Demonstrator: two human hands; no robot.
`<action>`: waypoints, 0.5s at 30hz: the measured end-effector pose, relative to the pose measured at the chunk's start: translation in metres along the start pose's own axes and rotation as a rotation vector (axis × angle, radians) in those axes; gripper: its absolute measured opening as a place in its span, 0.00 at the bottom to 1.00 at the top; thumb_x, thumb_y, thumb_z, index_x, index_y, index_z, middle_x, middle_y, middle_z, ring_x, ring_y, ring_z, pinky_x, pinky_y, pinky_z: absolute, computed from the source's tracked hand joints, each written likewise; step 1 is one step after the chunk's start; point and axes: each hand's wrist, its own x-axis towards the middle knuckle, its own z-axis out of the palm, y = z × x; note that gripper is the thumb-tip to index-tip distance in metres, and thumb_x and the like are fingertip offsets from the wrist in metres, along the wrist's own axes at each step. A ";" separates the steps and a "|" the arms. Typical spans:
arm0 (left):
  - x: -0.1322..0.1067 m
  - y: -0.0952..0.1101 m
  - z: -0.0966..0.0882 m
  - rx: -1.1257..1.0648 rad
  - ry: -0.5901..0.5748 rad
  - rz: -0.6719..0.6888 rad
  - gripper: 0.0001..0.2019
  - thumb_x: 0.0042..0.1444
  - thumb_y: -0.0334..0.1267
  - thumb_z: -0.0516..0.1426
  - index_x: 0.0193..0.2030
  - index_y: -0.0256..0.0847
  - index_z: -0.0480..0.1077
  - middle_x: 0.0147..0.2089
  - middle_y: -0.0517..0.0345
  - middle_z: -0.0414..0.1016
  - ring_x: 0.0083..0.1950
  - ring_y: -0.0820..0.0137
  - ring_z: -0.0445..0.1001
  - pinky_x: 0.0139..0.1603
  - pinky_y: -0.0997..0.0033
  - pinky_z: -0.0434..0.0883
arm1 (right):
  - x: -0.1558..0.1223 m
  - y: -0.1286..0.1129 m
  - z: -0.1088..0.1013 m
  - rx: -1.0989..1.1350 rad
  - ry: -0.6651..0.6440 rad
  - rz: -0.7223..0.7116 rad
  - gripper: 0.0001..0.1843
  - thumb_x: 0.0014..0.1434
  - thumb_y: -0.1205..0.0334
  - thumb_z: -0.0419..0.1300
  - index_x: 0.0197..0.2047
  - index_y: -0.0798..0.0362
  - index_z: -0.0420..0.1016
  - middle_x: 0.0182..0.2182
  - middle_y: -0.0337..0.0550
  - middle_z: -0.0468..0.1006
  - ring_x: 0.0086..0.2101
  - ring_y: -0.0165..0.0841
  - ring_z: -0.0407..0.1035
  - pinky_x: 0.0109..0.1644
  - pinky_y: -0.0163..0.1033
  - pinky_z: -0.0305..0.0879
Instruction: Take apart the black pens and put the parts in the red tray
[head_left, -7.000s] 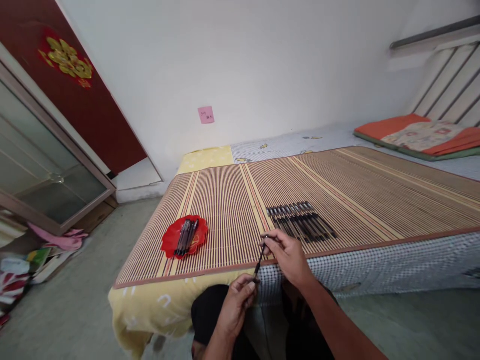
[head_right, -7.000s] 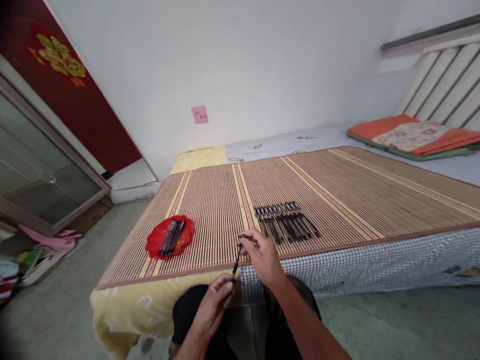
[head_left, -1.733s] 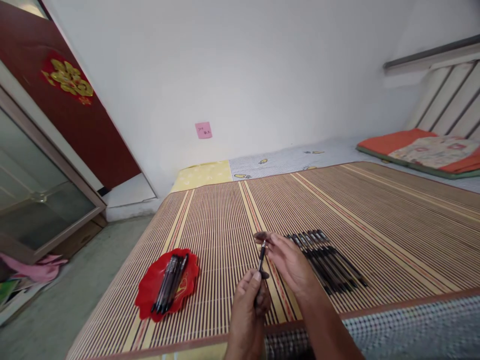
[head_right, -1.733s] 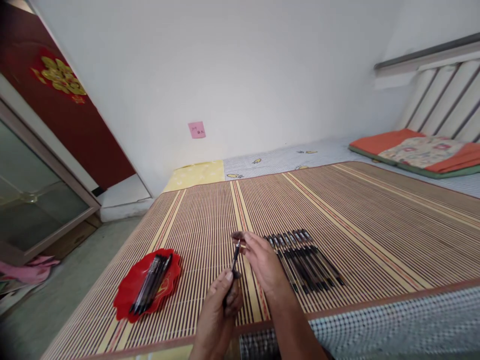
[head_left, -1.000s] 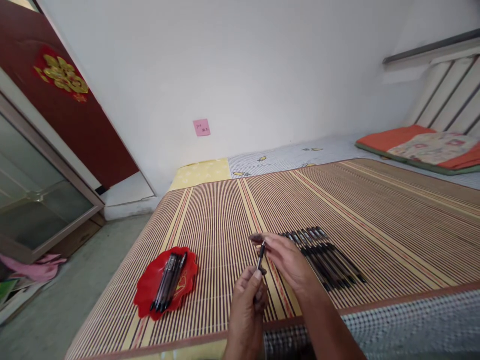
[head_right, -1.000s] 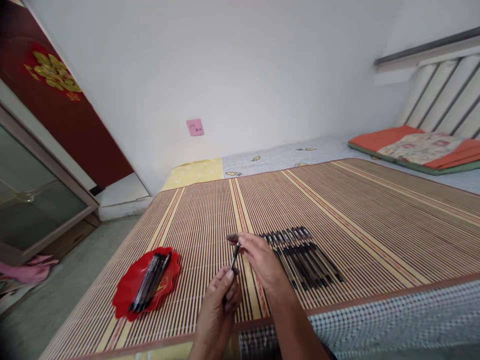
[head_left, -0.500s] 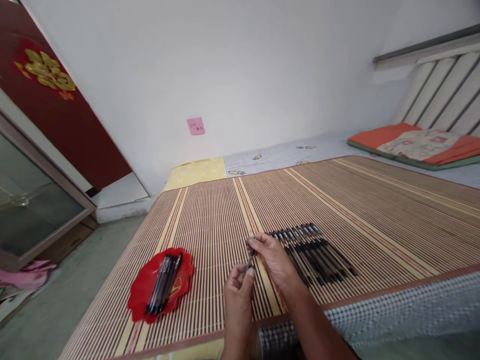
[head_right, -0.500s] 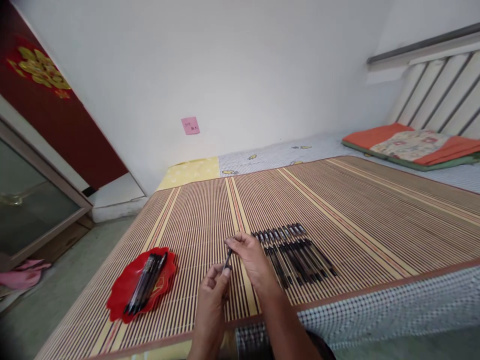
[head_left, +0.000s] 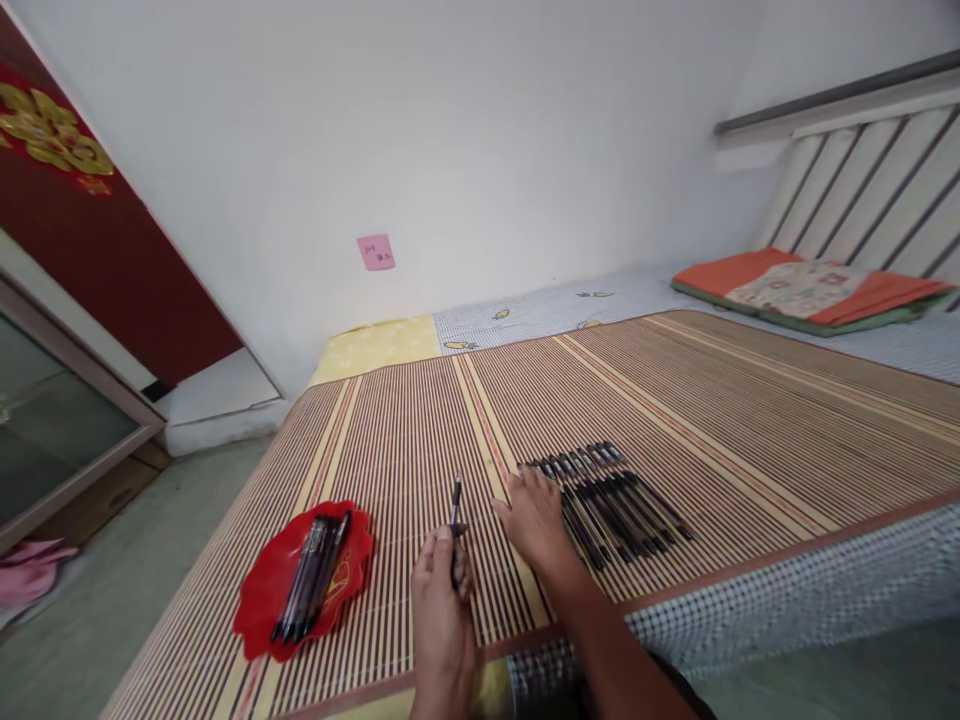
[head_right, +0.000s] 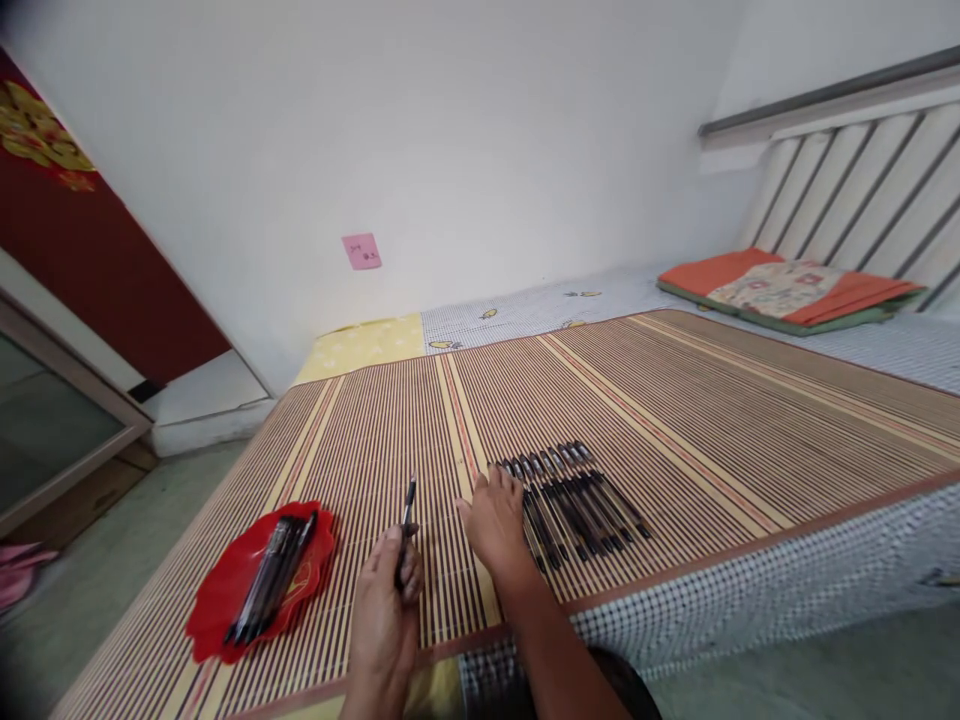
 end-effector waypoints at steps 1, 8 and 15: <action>0.000 -0.001 0.000 -0.002 0.000 -0.006 0.24 0.40 0.49 0.72 0.35 0.35 0.69 0.22 0.71 0.55 0.20 0.83 0.51 0.17 0.83 0.51 | 0.000 0.000 0.001 -0.014 -0.005 -0.007 0.21 0.61 0.56 0.60 0.53 0.62 0.76 0.59 0.66 0.71 0.60 0.56 0.60 0.64 0.58 0.51; 0.000 -0.001 0.000 -0.020 0.030 -0.001 0.23 0.41 0.49 0.72 0.34 0.37 0.68 0.22 0.71 0.55 0.20 0.83 0.51 0.17 0.83 0.50 | 0.014 0.017 0.001 0.388 0.158 -0.081 0.18 0.65 0.64 0.49 0.48 0.54 0.78 0.44 0.51 0.81 0.47 0.40 0.72 0.54 0.44 0.64; 0.000 -0.005 -0.001 -0.003 0.002 -0.007 0.23 0.43 0.50 0.71 0.33 0.37 0.68 0.21 0.72 0.53 0.20 0.83 0.51 0.18 0.82 0.49 | 0.020 0.038 -0.013 0.323 0.230 -0.031 0.18 0.64 0.67 0.49 0.49 0.56 0.78 0.45 0.55 0.79 0.46 0.43 0.69 0.54 0.46 0.61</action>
